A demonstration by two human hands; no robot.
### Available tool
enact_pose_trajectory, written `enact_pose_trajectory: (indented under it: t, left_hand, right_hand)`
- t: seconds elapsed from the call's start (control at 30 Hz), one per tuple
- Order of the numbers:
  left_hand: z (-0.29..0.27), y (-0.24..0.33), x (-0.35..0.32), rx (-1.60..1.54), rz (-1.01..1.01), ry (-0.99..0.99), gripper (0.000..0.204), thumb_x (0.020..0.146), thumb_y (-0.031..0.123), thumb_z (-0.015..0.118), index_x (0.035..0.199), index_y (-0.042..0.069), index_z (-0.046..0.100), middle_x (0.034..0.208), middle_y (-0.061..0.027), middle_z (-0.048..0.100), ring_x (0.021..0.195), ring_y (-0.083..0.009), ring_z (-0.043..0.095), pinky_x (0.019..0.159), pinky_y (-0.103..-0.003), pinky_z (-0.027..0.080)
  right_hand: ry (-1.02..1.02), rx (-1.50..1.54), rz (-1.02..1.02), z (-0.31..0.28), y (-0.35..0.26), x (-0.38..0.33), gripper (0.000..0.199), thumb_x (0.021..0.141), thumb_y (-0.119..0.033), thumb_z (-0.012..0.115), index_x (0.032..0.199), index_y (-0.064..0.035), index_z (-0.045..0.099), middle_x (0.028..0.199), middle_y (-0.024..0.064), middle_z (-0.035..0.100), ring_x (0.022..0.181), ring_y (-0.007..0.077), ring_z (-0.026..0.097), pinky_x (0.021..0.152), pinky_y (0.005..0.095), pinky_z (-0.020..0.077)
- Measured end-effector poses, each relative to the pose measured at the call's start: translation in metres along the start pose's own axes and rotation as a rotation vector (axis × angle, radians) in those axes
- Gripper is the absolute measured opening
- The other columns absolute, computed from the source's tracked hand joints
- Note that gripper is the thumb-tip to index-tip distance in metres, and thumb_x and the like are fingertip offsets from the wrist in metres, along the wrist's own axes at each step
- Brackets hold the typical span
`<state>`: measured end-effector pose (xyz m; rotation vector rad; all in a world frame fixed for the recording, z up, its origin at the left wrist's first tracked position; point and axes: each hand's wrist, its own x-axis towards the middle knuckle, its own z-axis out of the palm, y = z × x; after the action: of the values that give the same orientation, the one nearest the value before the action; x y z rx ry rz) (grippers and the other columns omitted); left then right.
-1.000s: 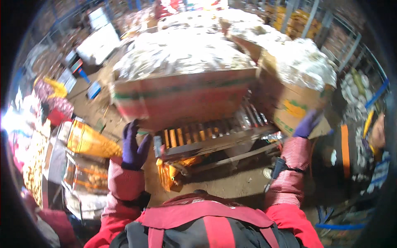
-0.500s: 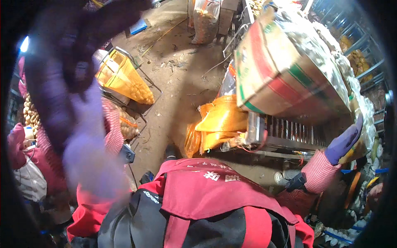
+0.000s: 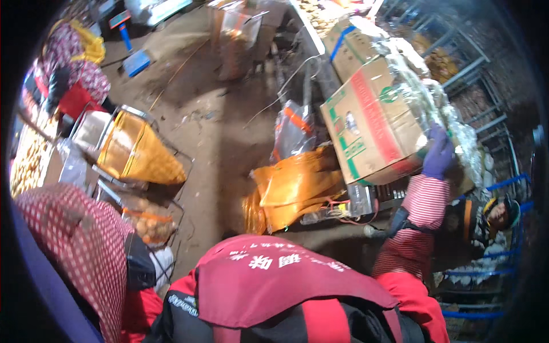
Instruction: The person lifts a box of potatoes onto a table and then sorts through a pile of potatoes by hand, placing them into a cardboard box.
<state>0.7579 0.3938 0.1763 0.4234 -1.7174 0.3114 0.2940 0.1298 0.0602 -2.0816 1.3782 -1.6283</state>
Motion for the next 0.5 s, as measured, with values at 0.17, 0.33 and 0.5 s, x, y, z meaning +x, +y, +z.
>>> enact_pose_trajectory:
  t: [0.17,0.33,0.5]
  left_hand:
    - [0.008,-0.029,0.018,-0.036,0.061,-0.002,0.080,0.082,0.033,0.070,0.143,-0.003,0.032,0.137,-0.0218,0.046,0.106,-0.0261,0.058,0.089,-0.038,0.048]
    - [0.013,-0.031,0.052,-0.036,0.084,-0.022,0.081,0.083,0.033,0.070,0.144,-0.003,0.031,0.137,-0.0221,0.046,0.104,-0.0259,0.059,0.087,-0.037,0.048]
    - [0.037,-0.034,0.072,-0.064,0.086,-0.051,0.081,0.083,0.033,0.070,0.144,-0.003,0.030,0.136,-0.0225,0.047,0.101,-0.0257,0.060,0.085,-0.036,0.049]
  right_hand:
    - [0.164,0.203,-0.025,0.025,0.034,-0.003,0.036,0.100,-0.025,0.046,0.106,0.0058,0.063,0.102,0.0159,0.067,0.092,0.0223,0.063,0.083,0.0355,0.0486]
    - [0.242,-0.371,-0.134,0.006,-0.013,-0.020,0.023,0.092,-0.022,0.058,0.086,0.0000,0.058,0.080,0.0177,0.060,0.075,0.0330,0.058,0.068,0.0428,0.0437]
    - [0.368,-0.511,-0.470,0.009,-0.053,-0.026,0.020,0.083,-0.016,0.062,0.066,-0.0094,0.054,0.063,0.0134,0.055,0.059,0.0339,0.054,0.055,0.0456,0.0355]
